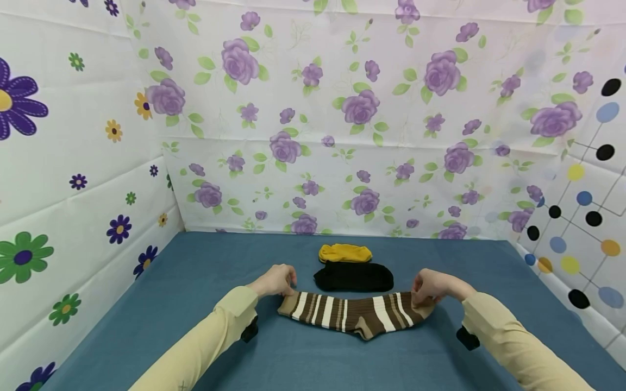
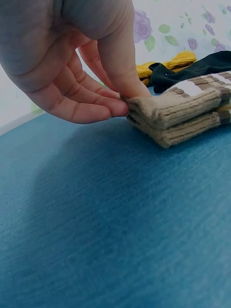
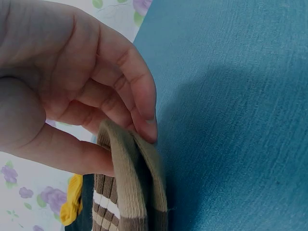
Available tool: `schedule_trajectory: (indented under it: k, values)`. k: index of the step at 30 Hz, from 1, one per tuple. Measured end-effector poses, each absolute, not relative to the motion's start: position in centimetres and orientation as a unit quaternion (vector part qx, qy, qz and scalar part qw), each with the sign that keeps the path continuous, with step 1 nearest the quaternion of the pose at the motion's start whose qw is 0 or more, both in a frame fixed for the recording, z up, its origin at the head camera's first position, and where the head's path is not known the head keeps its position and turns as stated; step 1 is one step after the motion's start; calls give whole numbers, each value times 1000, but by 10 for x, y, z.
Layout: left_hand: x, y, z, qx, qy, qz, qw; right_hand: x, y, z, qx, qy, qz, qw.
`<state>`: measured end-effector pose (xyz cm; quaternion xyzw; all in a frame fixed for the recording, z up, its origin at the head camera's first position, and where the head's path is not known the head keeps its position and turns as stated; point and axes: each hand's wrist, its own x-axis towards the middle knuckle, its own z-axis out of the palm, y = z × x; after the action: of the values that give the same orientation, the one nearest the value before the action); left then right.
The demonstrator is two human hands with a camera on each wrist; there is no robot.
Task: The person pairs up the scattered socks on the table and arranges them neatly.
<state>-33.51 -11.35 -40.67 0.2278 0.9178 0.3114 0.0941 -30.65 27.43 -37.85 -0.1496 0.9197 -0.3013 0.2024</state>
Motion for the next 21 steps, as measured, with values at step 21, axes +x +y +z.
schedule_trajectory:
  k: [21]
  values:
    - [-332,-113,-405,219,925,297,90,-307,274,-381,-162,919,-302,196]
